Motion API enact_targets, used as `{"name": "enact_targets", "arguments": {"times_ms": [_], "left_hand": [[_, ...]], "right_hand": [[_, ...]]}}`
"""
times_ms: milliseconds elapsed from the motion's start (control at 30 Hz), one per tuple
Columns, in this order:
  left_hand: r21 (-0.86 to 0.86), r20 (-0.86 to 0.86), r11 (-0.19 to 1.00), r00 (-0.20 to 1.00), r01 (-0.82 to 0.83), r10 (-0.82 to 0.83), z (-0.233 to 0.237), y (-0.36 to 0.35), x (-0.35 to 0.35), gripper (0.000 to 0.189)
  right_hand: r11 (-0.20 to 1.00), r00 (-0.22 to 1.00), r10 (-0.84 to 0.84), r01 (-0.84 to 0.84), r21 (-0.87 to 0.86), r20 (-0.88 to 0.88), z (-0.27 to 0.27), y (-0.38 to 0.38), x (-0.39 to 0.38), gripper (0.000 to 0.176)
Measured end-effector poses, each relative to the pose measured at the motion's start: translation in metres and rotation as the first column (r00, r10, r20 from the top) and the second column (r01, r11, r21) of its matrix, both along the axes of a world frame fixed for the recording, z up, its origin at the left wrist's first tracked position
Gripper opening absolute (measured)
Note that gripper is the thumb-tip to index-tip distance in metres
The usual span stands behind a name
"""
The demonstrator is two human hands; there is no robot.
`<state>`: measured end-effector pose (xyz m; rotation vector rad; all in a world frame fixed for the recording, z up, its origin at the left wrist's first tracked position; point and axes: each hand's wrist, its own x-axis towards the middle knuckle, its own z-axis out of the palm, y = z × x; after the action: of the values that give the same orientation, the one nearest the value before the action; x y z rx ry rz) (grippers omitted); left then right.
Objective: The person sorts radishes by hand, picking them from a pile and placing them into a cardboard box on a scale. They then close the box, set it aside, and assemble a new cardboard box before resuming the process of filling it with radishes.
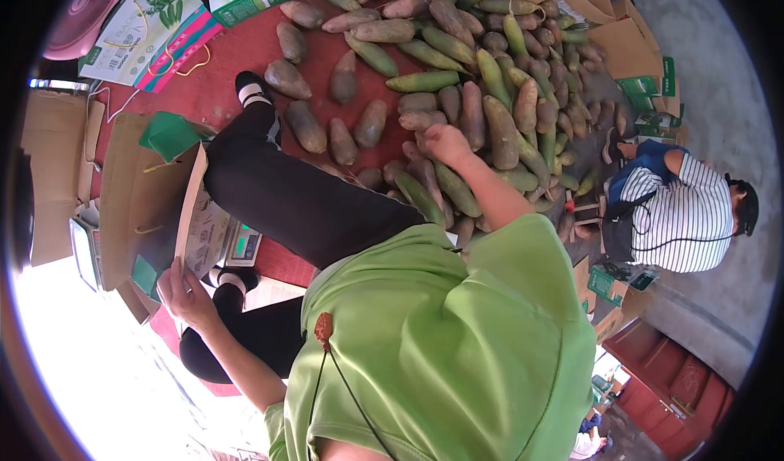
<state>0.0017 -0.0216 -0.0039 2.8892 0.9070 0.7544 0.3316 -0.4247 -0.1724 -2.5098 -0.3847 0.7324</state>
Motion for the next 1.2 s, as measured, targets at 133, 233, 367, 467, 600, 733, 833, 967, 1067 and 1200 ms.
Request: {"name": "enact_targets", "arguments": {"times_ms": [133,233,367,467,600,733,833,967,1067,1200], "left_hand": [[0.007,0.009,1.0,1.0,0.024,-0.024,-0.002,0.002,0.0,0.027],[0.023,0.021,0.999,0.999,0.029,-0.03,-0.001,0.0,0.002,0.026],[0.023,0.021,0.999,0.999,0.041,-0.041,-0.001,0.001,0.003,0.025],[0.03,0.013,0.998,0.999,0.047,-0.047,-0.003,0.003,0.001,0.024],[0.05,0.002,0.997,0.999,0.052,-0.053,-0.001,-0.002,0.002,0.024],[0.059,0.003,0.996,0.998,0.059,-0.06,-0.003,-0.001,0.002,0.024],[0.061,-0.004,0.997,0.998,0.055,-0.055,-0.004,-0.002,0.001,0.024],[0.052,-0.016,0.998,0.999,0.046,-0.045,-0.005,0.001,-0.002,0.026],[0.04,-0.022,0.998,0.999,0.043,-0.042,-0.007,0.001,-0.004,0.028],[0.025,-0.042,0.999,0.999,0.025,-0.024,-0.006,-0.001,-0.004,0.029]], "right_hand": [[0.99,0.99,-0.135,0.136,0.031,-0.029,-0.014,-0.036,0.01,0.024],[0.979,0.975,-0.206,0.206,-0.013,-0.08,-0.027,-0.058,0.002,0.022],[0.973,0.978,-0.19,0.176,-0.147,-0.087,-0.051,-0.08,-0.021,0.017],[0.965,0.983,-0.18,0.171,-0.198,-0.03,-0.055,-0.091,-0.044,0.017],[0.894,0.979,-0.168,0.103,-0.435,-0.115,-0.05,-0.107,-0.063,0.027],[0.878,0.973,-0.212,0.149,-0.456,-0.09,-0.057,-0.124,-0.083,0.04],[0.837,0.976,-0.21,0.154,-0.525,-0.048,-0.058,-0.113,-0.088,0.054],[0.814,0.977,-0.204,0.134,-0.565,-0.062,-0.039,-0.078,-0.085,0.064],[0.803,0.975,-0.201,0.108,-0.586,-0.095,-0.041,-0.07,-0.082,0.068],[0.757,0.968,-0.208,0.068,-0.65,-0.142,-0.05,-0.066,-0.082,0.076]]}}
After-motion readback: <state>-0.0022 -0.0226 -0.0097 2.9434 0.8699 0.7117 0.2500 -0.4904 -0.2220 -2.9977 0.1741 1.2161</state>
